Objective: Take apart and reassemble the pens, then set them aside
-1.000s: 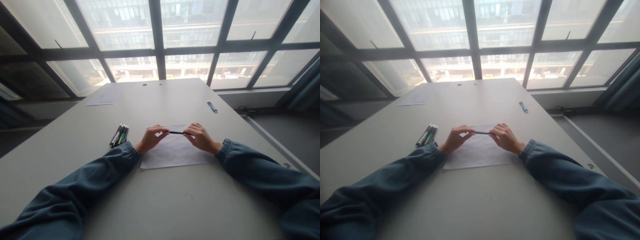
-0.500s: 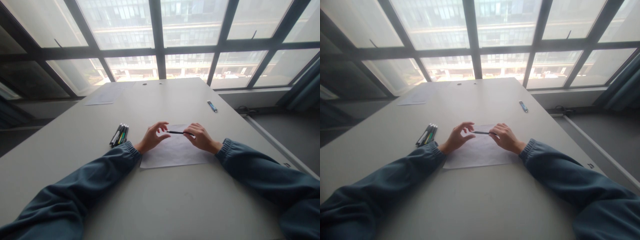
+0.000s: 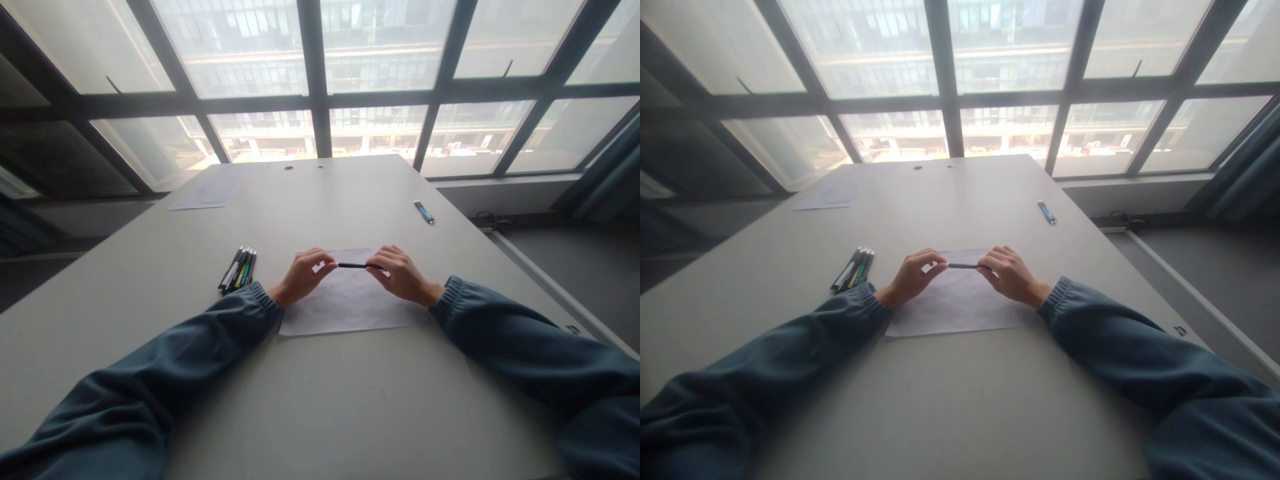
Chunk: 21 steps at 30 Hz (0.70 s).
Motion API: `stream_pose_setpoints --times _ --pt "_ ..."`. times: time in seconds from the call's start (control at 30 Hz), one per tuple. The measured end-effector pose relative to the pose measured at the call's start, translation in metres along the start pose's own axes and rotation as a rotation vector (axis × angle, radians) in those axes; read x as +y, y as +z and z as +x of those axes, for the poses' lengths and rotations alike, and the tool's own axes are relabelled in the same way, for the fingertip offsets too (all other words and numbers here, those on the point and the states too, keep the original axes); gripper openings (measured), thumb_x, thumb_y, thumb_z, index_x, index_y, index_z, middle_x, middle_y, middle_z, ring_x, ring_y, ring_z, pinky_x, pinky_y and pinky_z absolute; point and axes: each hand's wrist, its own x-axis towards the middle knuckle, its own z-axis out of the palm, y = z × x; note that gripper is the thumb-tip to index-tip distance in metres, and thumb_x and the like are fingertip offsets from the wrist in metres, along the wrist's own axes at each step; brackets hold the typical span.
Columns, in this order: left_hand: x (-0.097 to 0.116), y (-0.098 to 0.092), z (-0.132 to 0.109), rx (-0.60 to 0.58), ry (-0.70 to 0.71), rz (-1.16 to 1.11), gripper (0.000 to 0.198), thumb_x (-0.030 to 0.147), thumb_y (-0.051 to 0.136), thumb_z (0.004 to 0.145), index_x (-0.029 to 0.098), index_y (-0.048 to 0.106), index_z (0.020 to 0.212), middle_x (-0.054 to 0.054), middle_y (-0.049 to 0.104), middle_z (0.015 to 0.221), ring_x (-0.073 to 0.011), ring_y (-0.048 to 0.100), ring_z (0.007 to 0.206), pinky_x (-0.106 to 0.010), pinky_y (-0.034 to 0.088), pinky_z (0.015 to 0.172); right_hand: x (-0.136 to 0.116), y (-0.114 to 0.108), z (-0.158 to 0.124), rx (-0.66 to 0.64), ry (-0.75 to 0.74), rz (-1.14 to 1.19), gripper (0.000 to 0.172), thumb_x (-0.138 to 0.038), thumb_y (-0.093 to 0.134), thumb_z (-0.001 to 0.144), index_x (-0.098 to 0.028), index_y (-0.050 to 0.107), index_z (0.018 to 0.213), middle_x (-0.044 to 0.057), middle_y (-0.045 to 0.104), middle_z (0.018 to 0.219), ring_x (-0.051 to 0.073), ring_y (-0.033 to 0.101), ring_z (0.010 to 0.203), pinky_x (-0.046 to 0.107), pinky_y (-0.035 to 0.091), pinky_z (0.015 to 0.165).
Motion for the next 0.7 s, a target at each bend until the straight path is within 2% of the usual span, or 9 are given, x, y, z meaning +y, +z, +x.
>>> stream_pose_setpoints --times 0.23,0.33,0.4,0.47,0.53,0.6,0.7 --pt "0.0027 0.0012 0.0013 0.026 0.081 -0.001 0.014 0.033 0.068 0.091 0.019 0.069 0.094 -0.006 0.071 0.09 -0.015 0.063 0.079 -0.027 0.052 0.072 -0.0006 -0.0007 0.0005 0.006 0.004 0.003 0.01 -0.024 0.058 0.098 -0.02 0.066 0.095 0.007 0.069 0.086 0.021 0.058 0.082 0.037 0.045 0.08" --pt "-0.0001 0.0024 0.0008 0.022 0.067 0.013 0.032 0.04 0.075 0.085 0.02 0.066 0.108 -0.005 0.069 0.091 -0.0159 0.063 0.081 -0.028 0.051 0.072 -0.0007 -0.0006 0.0006 0.007 0.006 0.009 0.01 -0.025 0.058 0.097 -0.02 0.066 0.095 0.007 0.069 0.087 0.021 0.058 0.082 0.037 0.045 0.08" --pt "-0.0027 0.0026 0.0002 0.007 0.024 0.037 0.036 0.045 0.071 0.087 0.019 0.064 0.111 -0.004 0.068 0.088 -0.0157 0.061 0.079 -0.028 0.05 0.072 -0.0007 -0.0006 0.0006 0.008 0.005 0.015 0.011 -0.026 0.057 0.097 -0.021 0.067 0.095 0.007 0.07 0.086 0.021 0.058 0.082 0.037 0.045 0.08" --pt "-0.0045 0.0021 -0.0004 -0.022 -0.013 0.052 0.029 0.045 0.057 0.097 0.018 0.067 0.1 -0.004 0.067 0.083 -0.015 0.06 0.075 -0.027 0.048 0.071 -0.0006 -0.0005 0.0006 0.008 0.004 0.017 0.011 -0.026 0.057 0.098 -0.021 0.067 0.095 0.007 0.07 0.086 0.021 0.058 0.082 0.037 0.045 0.08" --pt "-0.0053 0.0015 -0.0007 -0.058 -0.018 0.046 0.039 0.043 0.044 0.103 0.018 0.067 0.085 -0.004 0.066 0.078 -0.0148 0.059 0.072 -0.028 0.046 0.07 -0.0003 -0.0003 0.0004 0.003 -0.003 0.014 0.012 -0.027 0.057 0.098 -0.021 0.067 0.095 0.007 0.07 0.087 0.021 0.058 0.082 0.037 0.045 0.08" --pt "-0.0053 0.001 -0.0009 -0.082 -0.009 0.035 0.046 0.043 0.041 0.104 0.017 0.066 0.074 -0.004 0.065 0.073 -0.0147 0.059 0.07 -0.028 0.045 0.071 0.0003 0.0002 0.0001 -0.002 -0.01 0.009 0.012 -0.027 0.057 0.098 -0.021 0.067 0.095 0.007 0.07 0.087 0.021 0.058 0.082 0.037 0.045 0.08" --pt "-0.0045 0.0008 -0.0007 -0.094 -0.006 0.038 0.045 0.042 0.045 0.103 0.017 0.065 0.071 -0.003 0.064 0.071 -0.0142 0.058 0.069 -0.027 0.045 0.07 0.001 0.0012 -0.0004 -0.009 -0.01 0.006 0.011 -0.027 0.057 0.098 -0.021 0.066 0.095 0.007 0.07 0.087 0.021 0.059 0.082 0.037 0.045 0.08"
